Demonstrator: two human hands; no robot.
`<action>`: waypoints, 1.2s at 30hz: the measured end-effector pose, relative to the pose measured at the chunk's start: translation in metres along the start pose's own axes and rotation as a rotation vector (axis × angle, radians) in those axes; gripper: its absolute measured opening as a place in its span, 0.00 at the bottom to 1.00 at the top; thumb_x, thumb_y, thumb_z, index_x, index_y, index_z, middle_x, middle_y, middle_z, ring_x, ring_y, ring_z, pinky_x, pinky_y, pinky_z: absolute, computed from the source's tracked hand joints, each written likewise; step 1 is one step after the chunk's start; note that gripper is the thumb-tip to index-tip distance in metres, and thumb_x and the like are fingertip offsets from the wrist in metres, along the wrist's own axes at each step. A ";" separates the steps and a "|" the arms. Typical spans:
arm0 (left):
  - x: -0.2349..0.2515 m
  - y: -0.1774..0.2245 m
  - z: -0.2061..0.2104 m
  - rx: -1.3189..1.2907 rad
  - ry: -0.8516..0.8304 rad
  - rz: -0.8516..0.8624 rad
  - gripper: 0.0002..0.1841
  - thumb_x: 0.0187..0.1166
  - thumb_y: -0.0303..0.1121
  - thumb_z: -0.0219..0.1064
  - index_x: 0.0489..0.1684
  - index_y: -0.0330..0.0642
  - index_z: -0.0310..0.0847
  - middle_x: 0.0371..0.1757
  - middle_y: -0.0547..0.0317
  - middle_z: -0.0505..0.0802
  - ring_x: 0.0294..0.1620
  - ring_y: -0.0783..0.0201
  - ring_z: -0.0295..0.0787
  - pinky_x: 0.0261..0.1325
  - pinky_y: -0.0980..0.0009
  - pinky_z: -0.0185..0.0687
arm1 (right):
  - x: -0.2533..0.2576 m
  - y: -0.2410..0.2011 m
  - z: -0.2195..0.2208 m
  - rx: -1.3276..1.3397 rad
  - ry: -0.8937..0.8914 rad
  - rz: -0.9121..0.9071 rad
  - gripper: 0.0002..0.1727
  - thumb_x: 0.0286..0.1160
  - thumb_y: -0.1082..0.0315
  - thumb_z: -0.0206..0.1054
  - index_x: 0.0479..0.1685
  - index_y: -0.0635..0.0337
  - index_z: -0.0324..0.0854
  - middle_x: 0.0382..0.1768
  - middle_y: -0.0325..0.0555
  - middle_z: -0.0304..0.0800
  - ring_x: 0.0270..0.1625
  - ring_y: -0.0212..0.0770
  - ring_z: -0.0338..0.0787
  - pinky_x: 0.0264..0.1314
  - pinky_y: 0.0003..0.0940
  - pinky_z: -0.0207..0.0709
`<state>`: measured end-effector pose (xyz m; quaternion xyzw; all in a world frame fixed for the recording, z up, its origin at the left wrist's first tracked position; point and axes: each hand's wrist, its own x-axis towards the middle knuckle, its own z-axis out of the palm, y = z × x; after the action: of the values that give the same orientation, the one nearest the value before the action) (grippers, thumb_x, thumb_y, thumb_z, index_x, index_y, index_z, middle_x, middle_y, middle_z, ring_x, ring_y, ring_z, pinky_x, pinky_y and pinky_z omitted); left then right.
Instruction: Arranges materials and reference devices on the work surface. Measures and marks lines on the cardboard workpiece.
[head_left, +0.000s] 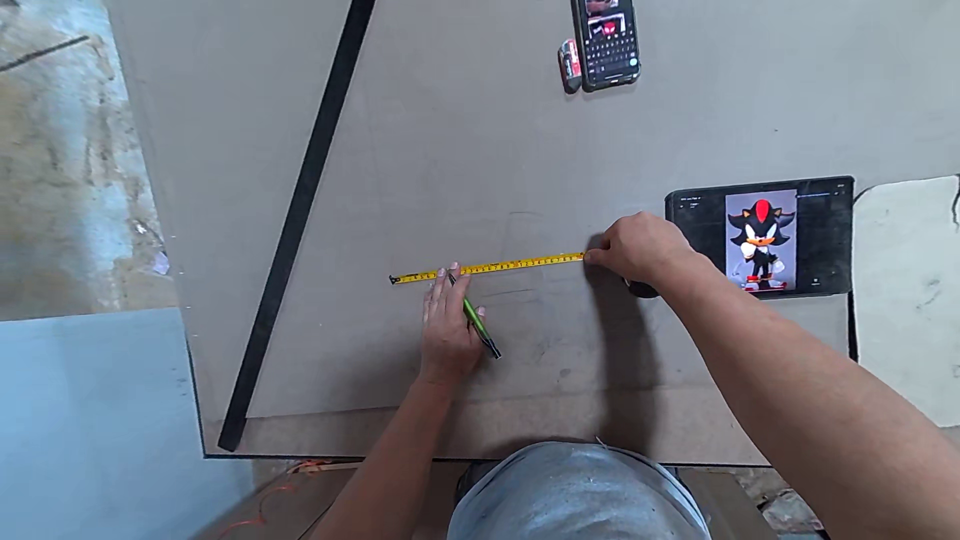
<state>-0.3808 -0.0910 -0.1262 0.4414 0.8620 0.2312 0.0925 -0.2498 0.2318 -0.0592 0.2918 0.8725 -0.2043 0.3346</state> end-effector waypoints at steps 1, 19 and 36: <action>0.001 0.001 0.000 -0.003 0.003 -0.003 0.27 0.88 0.44 0.56 0.85 0.44 0.69 0.91 0.53 0.69 0.96 0.53 0.53 0.96 0.51 0.48 | 0.002 0.002 -0.001 0.007 -0.012 -0.003 0.31 0.79 0.30 0.60 0.32 0.49 0.89 0.34 0.51 0.91 0.43 0.56 0.92 0.38 0.64 0.80; 0.002 0.003 -0.002 -0.030 -0.031 -0.012 0.30 0.88 0.45 0.56 0.88 0.42 0.64 0.93 0.50 0.65 0.97 0.52 0.49 0.96 0.46 0.42 | 0.006 0.002 -0.004 -0.002 0.000 -0.027 0.31 0.78 0.31 0.61 0.32 0.50 0.89 0.35 0.53 0.91 0.45 0.59 0.92 0.40 0.66 0.80; 0.088 0.090 0.024 -0.679 -0.145 -0.351 0.06 0.73 0.28 0.75 0.44 0.44 0.90 0.35 0.63 0.95 0.29 0.73 0.87 0.33 0.74 0.84 | 0.004 0.001 -0.005 0.025 -0.021 0.002 0.30 0.80 0.32 0.60 0.34 0.48 0.89 0.35 0.50 0.91 0.45 0.56 0.92 0.39 0.64 0.81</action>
<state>-0.3592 0.0323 -0.1005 0.2465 0.7902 0.4522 0.3321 -0.2543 0.2367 -0.0588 0.2947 0.8660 -0.2178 0.3401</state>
